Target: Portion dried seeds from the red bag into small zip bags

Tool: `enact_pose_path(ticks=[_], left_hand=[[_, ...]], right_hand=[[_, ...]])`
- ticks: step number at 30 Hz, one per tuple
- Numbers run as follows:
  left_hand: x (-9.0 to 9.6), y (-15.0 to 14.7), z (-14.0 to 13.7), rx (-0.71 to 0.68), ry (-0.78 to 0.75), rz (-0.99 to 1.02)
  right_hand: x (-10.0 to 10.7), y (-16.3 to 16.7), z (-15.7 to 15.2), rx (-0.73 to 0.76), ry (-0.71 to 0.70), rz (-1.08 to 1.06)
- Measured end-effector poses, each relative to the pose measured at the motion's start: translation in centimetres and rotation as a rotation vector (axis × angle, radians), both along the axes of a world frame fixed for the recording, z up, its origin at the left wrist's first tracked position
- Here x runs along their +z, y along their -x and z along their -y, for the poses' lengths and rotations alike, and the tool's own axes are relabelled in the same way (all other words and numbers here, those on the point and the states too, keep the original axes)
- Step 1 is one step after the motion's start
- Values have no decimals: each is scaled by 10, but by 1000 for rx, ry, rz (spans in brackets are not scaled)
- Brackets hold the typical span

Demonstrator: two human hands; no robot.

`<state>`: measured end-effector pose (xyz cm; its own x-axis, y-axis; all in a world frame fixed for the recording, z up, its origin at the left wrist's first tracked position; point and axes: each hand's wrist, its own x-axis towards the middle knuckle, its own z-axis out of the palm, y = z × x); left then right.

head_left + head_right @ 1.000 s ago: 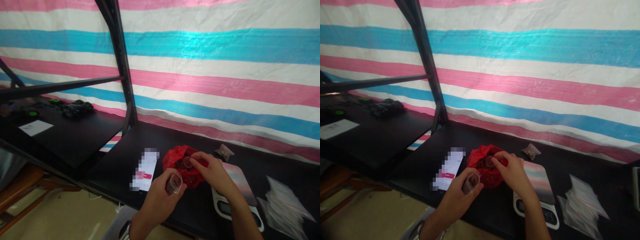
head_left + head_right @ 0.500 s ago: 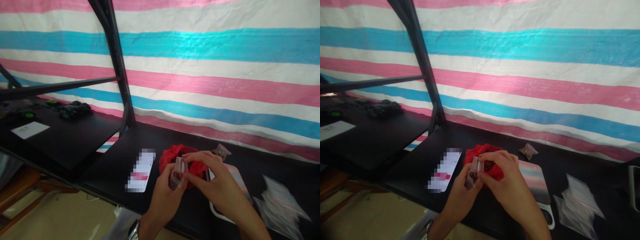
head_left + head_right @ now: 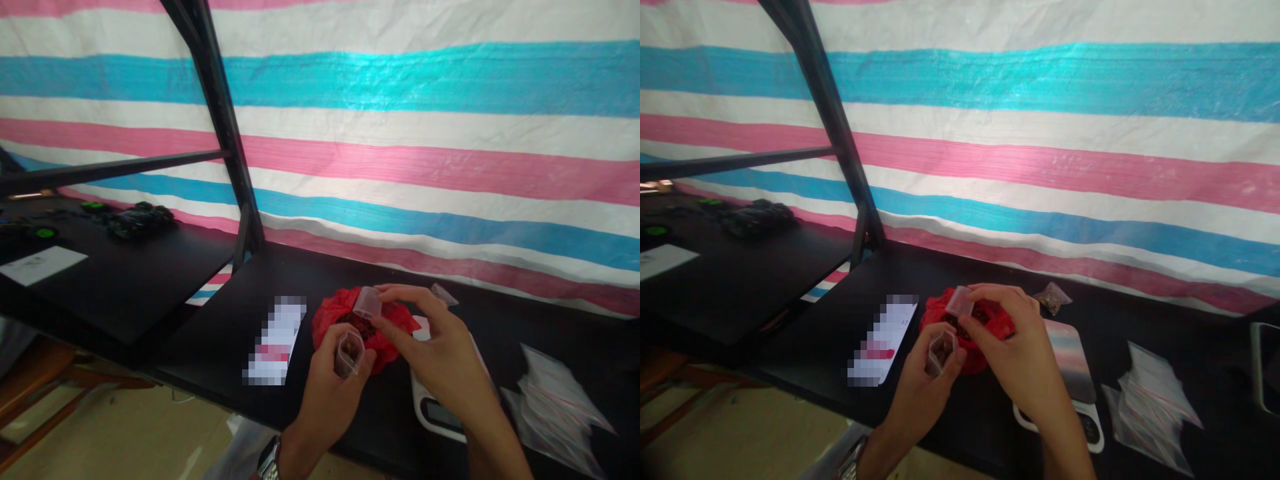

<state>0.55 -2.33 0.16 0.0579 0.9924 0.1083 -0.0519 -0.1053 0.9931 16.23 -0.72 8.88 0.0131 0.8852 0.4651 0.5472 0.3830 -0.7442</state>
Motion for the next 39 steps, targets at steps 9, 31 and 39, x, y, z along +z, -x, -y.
enact_pose_path(ticks=[9,31,39], left_hand=[[-3,11,1,32,-141,97],[-19,-70,4,18,-329,221],[-13,-61,4,218,-588,-8]], right_hand=[[-38,3,-25,-72,175,306],[-12,-116,23,4,252,-387],[-74,-151,0,-273,245,-97]])
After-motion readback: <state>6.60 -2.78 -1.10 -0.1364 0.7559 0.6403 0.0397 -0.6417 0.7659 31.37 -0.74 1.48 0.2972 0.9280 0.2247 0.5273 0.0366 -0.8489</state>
